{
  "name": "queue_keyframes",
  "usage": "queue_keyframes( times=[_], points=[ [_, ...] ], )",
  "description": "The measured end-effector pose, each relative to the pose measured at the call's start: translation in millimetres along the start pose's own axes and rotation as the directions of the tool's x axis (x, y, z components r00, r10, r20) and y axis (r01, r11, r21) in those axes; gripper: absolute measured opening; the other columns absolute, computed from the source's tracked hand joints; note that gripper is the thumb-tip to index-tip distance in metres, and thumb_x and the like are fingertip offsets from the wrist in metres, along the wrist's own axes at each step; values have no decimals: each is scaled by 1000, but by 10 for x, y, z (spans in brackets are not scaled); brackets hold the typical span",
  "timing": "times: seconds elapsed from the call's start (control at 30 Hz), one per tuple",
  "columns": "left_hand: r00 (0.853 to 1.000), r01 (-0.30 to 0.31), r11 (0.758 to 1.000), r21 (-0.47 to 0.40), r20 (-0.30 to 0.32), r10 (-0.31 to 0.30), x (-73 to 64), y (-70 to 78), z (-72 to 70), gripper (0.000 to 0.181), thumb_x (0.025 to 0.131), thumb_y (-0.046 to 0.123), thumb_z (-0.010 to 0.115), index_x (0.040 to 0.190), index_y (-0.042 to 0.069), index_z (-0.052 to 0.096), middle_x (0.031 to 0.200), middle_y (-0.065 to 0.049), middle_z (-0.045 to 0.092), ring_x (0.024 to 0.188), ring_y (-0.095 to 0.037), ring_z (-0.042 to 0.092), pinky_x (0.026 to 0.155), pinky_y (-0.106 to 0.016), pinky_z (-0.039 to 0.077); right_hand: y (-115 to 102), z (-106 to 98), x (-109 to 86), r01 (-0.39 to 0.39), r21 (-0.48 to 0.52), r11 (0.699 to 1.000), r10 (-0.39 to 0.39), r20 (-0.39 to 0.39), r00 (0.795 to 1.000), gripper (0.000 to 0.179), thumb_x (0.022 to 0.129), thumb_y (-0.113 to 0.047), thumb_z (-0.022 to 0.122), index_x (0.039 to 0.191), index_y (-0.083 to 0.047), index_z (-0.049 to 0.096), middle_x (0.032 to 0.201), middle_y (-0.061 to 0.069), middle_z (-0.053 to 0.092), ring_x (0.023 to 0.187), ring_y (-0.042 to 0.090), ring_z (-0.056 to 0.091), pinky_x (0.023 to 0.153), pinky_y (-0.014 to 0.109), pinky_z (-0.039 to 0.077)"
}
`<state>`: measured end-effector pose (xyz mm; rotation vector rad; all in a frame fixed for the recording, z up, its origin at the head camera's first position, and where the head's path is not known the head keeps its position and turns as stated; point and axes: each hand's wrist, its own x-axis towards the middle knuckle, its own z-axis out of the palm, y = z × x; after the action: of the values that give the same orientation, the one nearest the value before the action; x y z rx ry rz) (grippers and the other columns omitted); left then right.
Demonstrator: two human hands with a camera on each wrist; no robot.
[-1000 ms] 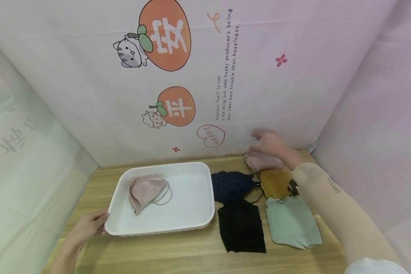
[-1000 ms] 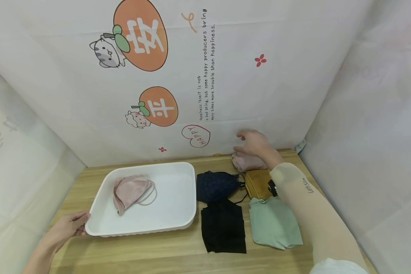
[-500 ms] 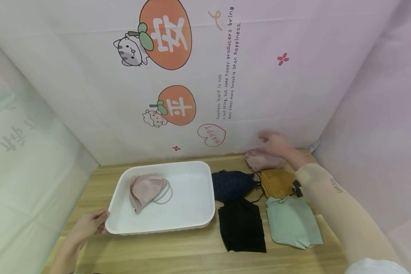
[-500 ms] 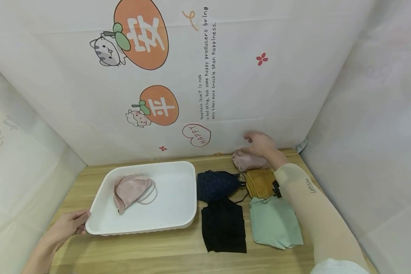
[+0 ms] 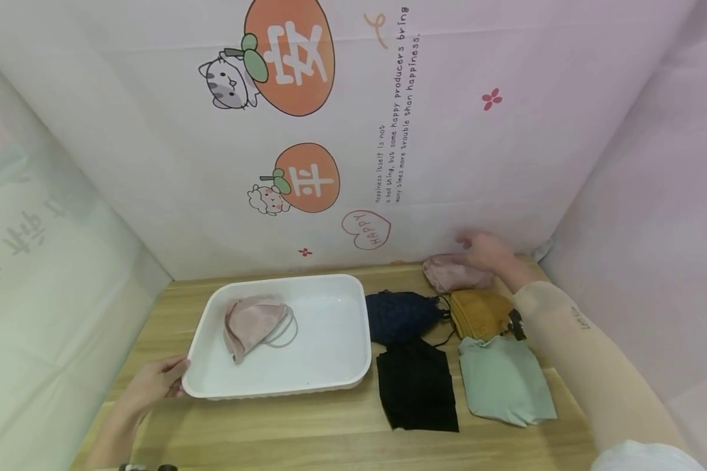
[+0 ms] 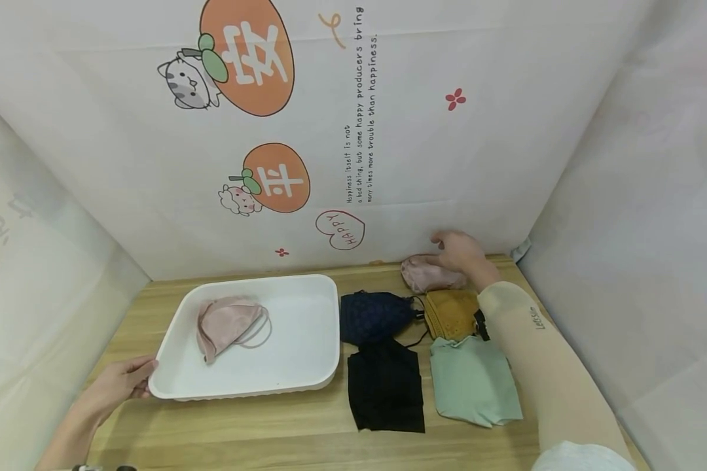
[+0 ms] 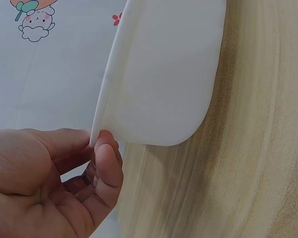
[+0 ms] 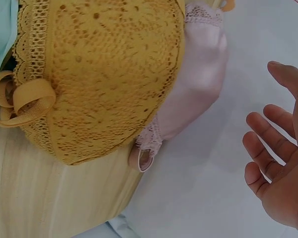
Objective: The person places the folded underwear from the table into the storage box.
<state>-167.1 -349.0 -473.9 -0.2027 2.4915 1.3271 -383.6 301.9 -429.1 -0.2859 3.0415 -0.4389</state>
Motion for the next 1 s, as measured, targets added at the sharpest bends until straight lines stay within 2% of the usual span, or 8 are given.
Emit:
queue_keyframes(
  times=[0.2, 0.53, 0.77, 1.0],
  points=[
    [1000, -2, 1000, -6, -5, 2, -2, 8, -2, 52, 101, 24, 43, 138, -12, 34, 89, -10, 61, 72, -11, 58, 65, -23, 55, 64, 23, -10, -13, -23, 1000, 13, 10, 1000, 93, 75, -77, 51, 134, -5, 47, 127, 19, 56, 115, 37, 53, 95, 54, 45],
    [1000, 5, 1000, -29, 0, -5, -13, -12, 1, 52, 100, 24, 43, 138, -11, 35, 88, -8, 61, 73, -11, 59, 67, -23, 56, 146, 60, -24, -23, -52, 998, 26, 63, 998, 70, 85, -51, 61, 133, -2, 46, 127, 22, 55, 115, 40, 51, 96, 56, 43],
    [1000, 11, 999, -32, -6, -12, -17, 5, 2, 51, 101, 25, 43, 137, -12, 37, 91, -9, 63, 74, -11, 61, 68, -23, 56, 227, 85, -56, -67, 30, 997, 63, 119, 991, 75, 86, -49, 61, 141, -3, 37, 132, 25, 50, 117, 45, 49, 97, 61, 41],
    [1000, 9, 1000, -22, -7, -10, -12, 0, -8, 51, 101, 24, 42, 137, -12, 36, 93, -9, 64, 76, -12, 62, 69, -23, 56, 296, 118, -56, -84, 37, 996, 78, 150, 986, 75, 85, -51, 62, 140, -6, 38, 137, 23, 47, 121, 46, 45, 98, 64, 38]
  ],
)
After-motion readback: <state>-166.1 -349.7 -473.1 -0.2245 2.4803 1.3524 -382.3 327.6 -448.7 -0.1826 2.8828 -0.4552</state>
